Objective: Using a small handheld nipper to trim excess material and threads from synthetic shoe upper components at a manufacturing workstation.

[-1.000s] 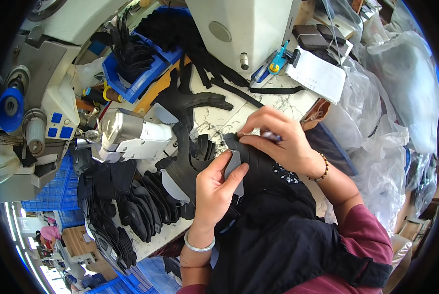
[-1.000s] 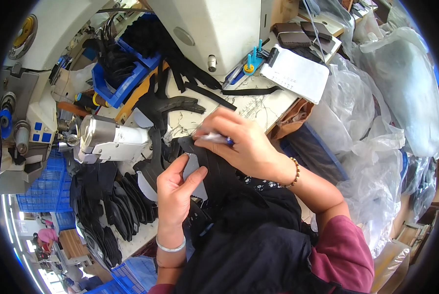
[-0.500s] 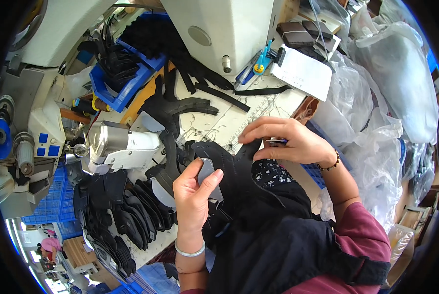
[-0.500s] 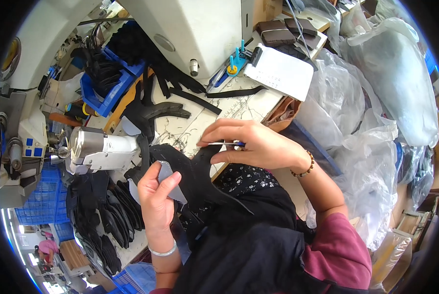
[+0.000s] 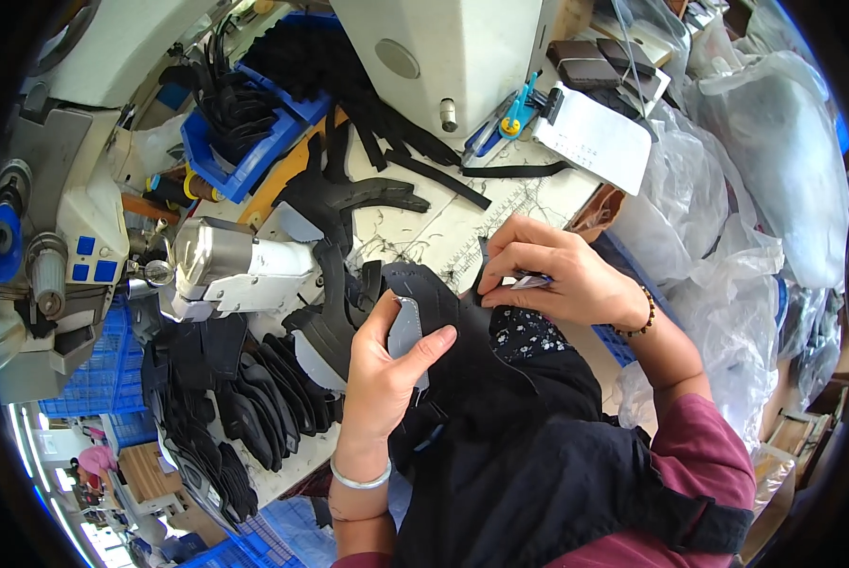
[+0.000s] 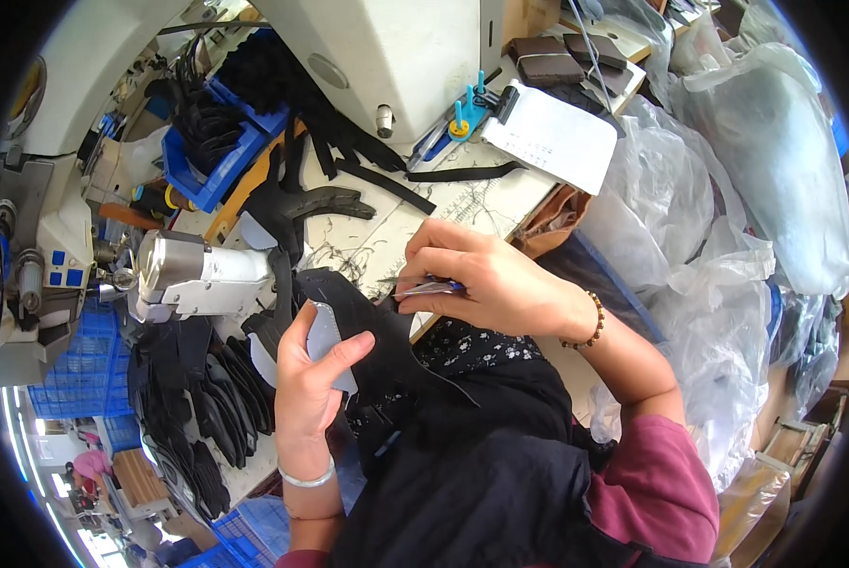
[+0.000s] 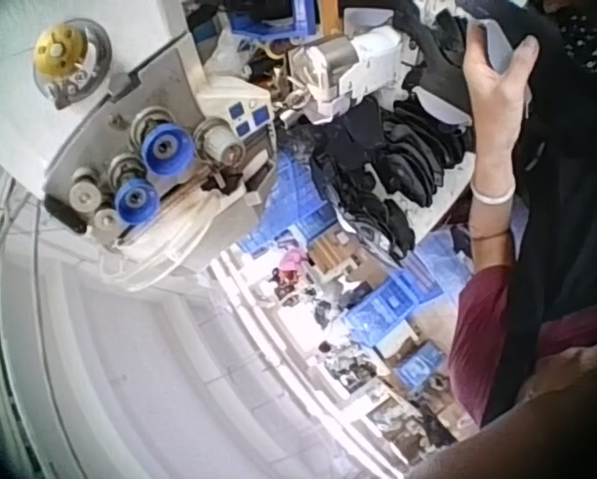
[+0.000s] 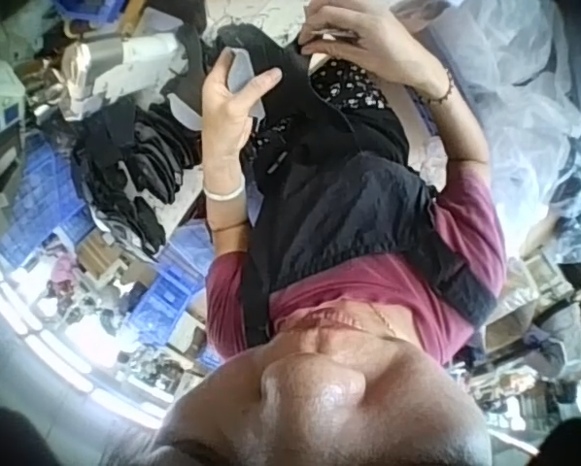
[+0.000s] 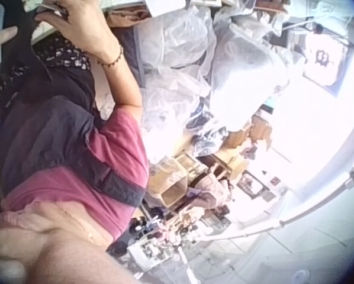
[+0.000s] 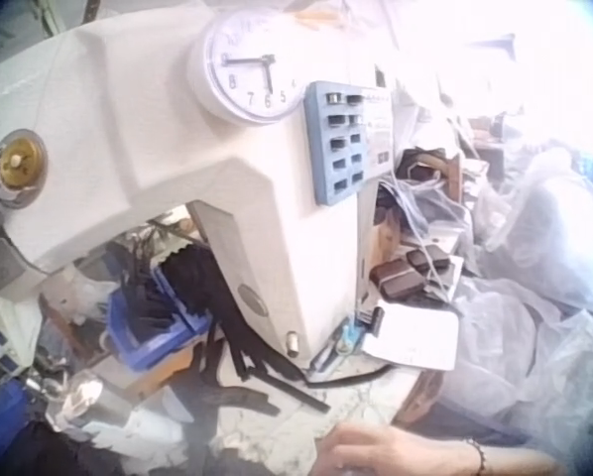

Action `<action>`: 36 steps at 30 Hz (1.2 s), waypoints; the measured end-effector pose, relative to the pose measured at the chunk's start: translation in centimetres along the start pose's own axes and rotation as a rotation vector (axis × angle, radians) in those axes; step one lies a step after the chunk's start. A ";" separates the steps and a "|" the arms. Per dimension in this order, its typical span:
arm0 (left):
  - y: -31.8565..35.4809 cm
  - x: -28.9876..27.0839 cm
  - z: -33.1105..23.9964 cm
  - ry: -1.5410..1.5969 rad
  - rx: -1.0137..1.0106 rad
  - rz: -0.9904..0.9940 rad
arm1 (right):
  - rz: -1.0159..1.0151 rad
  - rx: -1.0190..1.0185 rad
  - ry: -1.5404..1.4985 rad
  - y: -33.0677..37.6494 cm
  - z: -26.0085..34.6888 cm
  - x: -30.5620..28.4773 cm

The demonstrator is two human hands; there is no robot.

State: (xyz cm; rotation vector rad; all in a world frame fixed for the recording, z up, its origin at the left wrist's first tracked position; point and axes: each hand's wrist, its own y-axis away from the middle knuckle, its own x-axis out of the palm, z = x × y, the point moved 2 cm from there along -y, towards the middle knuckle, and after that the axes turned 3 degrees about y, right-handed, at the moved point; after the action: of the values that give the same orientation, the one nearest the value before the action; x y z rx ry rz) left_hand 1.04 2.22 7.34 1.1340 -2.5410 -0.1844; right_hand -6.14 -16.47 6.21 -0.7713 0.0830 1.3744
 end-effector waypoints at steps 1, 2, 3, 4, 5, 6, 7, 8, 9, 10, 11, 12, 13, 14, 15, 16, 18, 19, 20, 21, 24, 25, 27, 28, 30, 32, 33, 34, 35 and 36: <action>0.0 0.0 0.0 -0.040 0.015 0.009 | 0.024 0.016 -0.011 0.0 -0.1 0.1; 0.0 0.0 -0.1 -0.081 0.030 0.019 | 0.048 0.033 -0.021 0.0 -0.2 0.1; 0.0 0.1 -0.1 -0.083 0.029 0.022 | 0.044 0.034 -0.021 0.0 -0.2 0.1; 0.1 0.2 -0.2 -0.102 0.053 0.026 | 0.054 0.019 -0.017 -0.1 -0.3 0.1; 0.1 0.4 -0.4 -0.121 0.077 0.031 | 0.063 0.004 -0.013 -0.1 -0.2 0.1; 0.1 0.5 -0.4 -0.122 0.074 0.036 | 0.059 0.008 -0.011 -0.2 -0.1 0.1; 0.2 0.6 -0.5 -0.106 0.085 0.039 | 0.066 0.010 -0.007 -0.3 0.1 0.2; 0.3 0.6 -0.6 -0.090 0.096 0.042 | 0.072 0.012 -0.003 -0.4 0.3 0.2; 0.3 0.7 -0.7 -0.090 0.097 0.046 | 0.027 0.034 -0.026 -0.3 0.2 0.2; 0.4 0.7 -0.8 -0.037 0.088 0.037 | 0.024 0.034 -0.022 -0.3 0.0 0.0; 0.4 0.6 -0.8 0.017 0.078 0.029 | -0.134 0.056 0.021 -0.3 -0.5 -0.6; 0.5 0.5 -0.9 0.018 0.083 0.030 | -0.290 0.073 0.063 -0.1 -0.9 -1.3; 0.6 0.3 -1.0 0.052 0.069 0.023 | -0.346 0.169 0.033 0.2 -1.3 -1.8; 0.6 0.1 -1.0 0.086 0.055 0.016 | -0.347 0.254 -0.002 0.5 -1.3 -2.3; 0.6 -0.2 -0.8 0.087 0.062 0.011 | -0.312 0.175 -0.017 1.0 -1.6 -2.3; 0.6 -0.3 -0.8 0.087 0.065 0.013 | -0.276 0.096 -0.032 1.1 -1.7 -2.1; 0.6 -0.4 -0.9 0.076 0.060 -0.001 | -0.292 -0.002 0.096 1.0 -0.8 -1.5; 0.5 -0.4 -0.9 0.075 0.061 0.001 | -0.215 0.044 0.111 0.9 0.1 -1.5; 0.5 -0.4 -0.9 0.063 0.074 0.010 | -0.217 0.044 0.112 0.8 0.1 -1.2; 0.5 -0.3 -0.9 0.050 0.087 0.019 | -0.215 0.024 0.107 0.6 0.2 -0.9; 0.6 0.1 -1.0 0.009 0.120 0.040 | -0.187 0.006 0.078 0.3 0.3 -0.5; 0.7 0.0 -1.0 0.007 0.122 0.038 | -0.167 0.001 0.079 0.2 0.0 -0.2; 0.8 -0.1 -0.9 -0.069 0.135 0.060 | -0.102 0.020 0.112 0.1 -0.1 0.0; 0.8 0.2 -0.9 -0.069 0.135 0.060 | -0.103 0.020 0.112 0.1 -0.1 0.0; 0.9 0.8 -1.1 0.009 0.132 -0.042 | -0.091 0.001 0.238 0.1 -0.1 -0.1; 0.8 0.4 -0.9 0.013 0.169 0.017 | -0.212 0.031 0.285 0.2 -0.4 -0.5; 0.8 0.3 -0.9 0.017 0.209 0.072 | -0.332 0.057 0.328 0.3 -0.8 -0.9; 0.9 0.5 -0.9 0.017 0.211 0.076 | -0.448 0.000 0.313 0.3 -1.7 -1.3; 0.9 0.6 -0.9 0.042 0.187 0.059 | -0.467 0.121 0.221 0.6 -1.8 -1.7; 1.0 0.6 -1.0 0.067 0.166 0.032 | -0.478 0.236 0.123 0.6 -1.9 -1.7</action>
State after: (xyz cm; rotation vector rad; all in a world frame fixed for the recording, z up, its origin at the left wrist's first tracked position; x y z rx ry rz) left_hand 0.39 2.51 8.71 1.1376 -2.5515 0.0723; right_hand -6.36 -18.96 5.33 -0.6255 0.1441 0.8459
